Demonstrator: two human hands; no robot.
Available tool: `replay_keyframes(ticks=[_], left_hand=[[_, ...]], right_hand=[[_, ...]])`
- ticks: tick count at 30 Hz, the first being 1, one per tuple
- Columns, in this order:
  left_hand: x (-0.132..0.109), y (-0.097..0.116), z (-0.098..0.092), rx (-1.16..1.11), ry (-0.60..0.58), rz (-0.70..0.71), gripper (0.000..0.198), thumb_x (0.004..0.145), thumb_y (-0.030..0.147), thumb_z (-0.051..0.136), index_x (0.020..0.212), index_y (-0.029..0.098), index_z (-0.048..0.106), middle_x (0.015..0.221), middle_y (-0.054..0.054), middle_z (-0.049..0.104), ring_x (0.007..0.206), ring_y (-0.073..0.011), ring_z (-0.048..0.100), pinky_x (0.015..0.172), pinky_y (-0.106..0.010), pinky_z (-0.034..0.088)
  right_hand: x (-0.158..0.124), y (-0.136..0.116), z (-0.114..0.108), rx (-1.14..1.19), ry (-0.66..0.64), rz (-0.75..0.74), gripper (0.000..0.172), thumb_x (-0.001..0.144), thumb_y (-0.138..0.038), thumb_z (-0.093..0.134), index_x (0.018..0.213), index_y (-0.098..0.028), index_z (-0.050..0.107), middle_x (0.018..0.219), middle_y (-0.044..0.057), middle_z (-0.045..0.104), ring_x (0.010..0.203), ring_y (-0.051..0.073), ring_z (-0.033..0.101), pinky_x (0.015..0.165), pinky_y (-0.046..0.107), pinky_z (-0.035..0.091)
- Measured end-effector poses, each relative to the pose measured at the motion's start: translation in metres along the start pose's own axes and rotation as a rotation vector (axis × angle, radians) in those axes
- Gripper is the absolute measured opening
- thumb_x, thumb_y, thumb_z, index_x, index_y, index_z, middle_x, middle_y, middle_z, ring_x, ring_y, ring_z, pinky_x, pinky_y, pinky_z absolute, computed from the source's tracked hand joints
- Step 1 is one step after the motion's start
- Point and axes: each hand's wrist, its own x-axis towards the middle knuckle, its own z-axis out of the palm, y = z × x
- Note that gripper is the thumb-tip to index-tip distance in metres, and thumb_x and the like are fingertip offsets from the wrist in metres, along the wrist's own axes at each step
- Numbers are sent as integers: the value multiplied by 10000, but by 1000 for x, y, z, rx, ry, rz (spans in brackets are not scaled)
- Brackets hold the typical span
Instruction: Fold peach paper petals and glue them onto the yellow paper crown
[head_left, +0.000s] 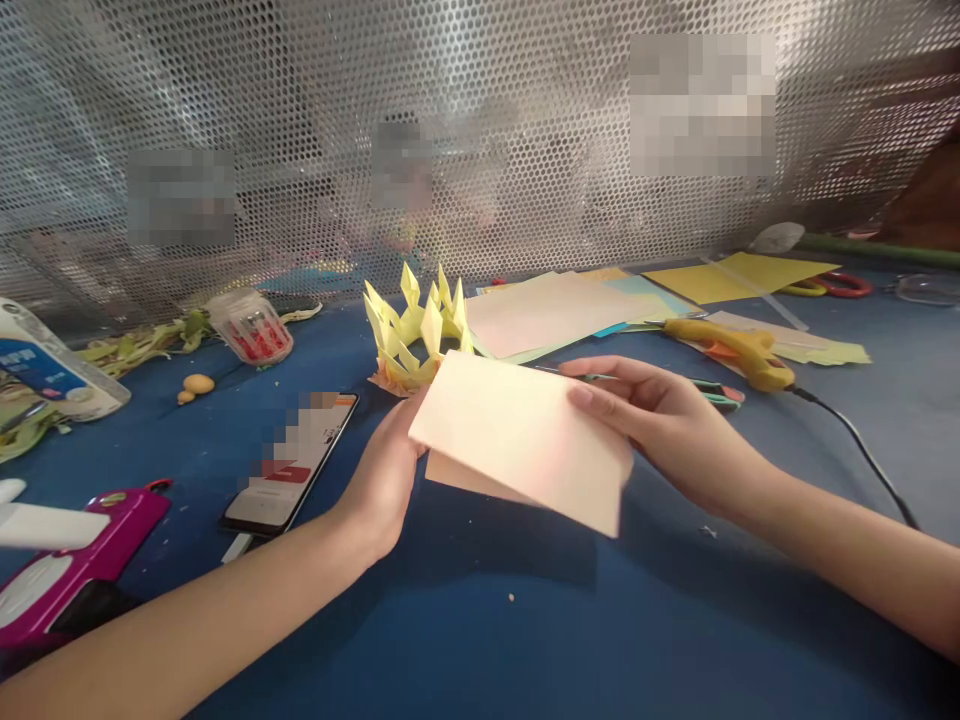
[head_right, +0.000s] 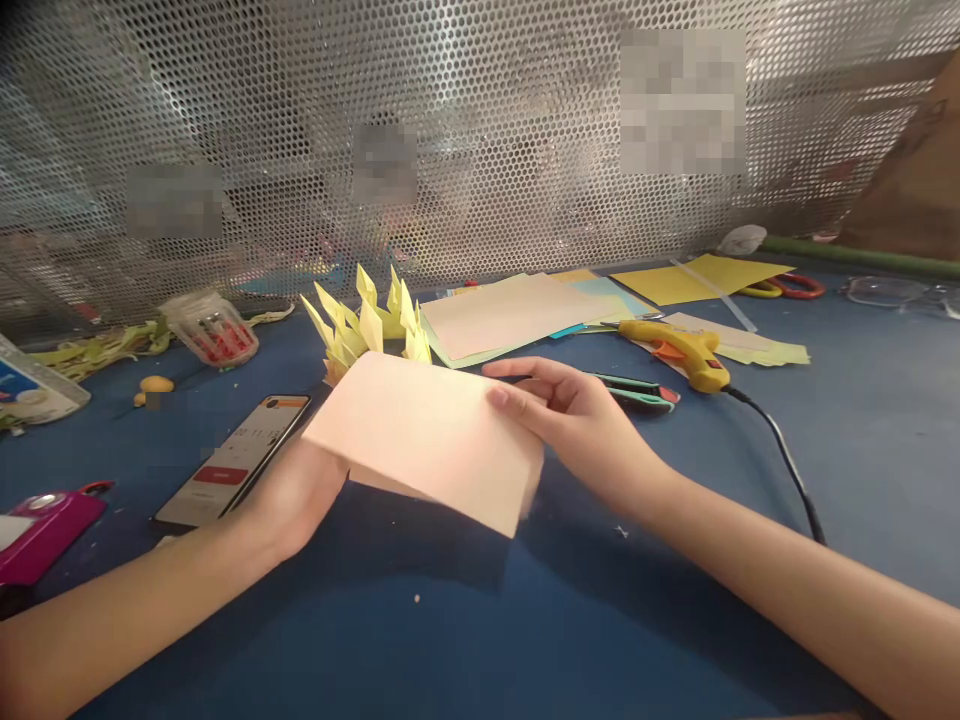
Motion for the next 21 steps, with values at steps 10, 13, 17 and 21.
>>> replay_keyframes(ticks=[10, 13, 17, 21], left_hand=[[-12, -9, 7, -167, -170, 61, 539, 805, 452, 824, 1260, 208, 671, 1293, -90, 706, 1237, -276, 623, 946, -305, 555], [-9, -15, 5, -85, -162, 47, 572, 750, 282, 893, 1267, 201, 663, 1213, -80, 744, 1172, -240, 661, 970, -292, 534], [-6, -21, 2, 19, -112, -9, 460, 787, 258, 863, 1205, 181, 688, 1154, -87, 763, 1109, -235, 685, 913, -298, 538], [-7, -19, 1, 117, -186, -44, 391, 771, 261, 867, 1122, 174, 718, 1158, -106, 762, 1110, -277, 684, 879, -325, 537]], right_hand=[[-2, 4, 1, 8, -45, 75, 631, 731, -469, 827, 1280, -261, 596, 1097, 63, 723, 911, 228, 695, 695, 314, 570], [-4, 6, 2, 15, -216, 88, 744, 756, -420, 820, 1403, -265, 484, 1147, 71, 729, 1002, 252, 701, 810, 362, 591], [-7, 4, 3, 39, -505, 110, 821, 771, -383, 817, 1478, -253, 419, 1302, 84, 684, 1151, 265, 674, 900, 359, 587], [-12, -4, 3, 24, -576, 190, 636, 844, -569, 700, 1376, -239, 587, 1219, 87, 734, 1075, 291, 718, 855, 372, 602]])
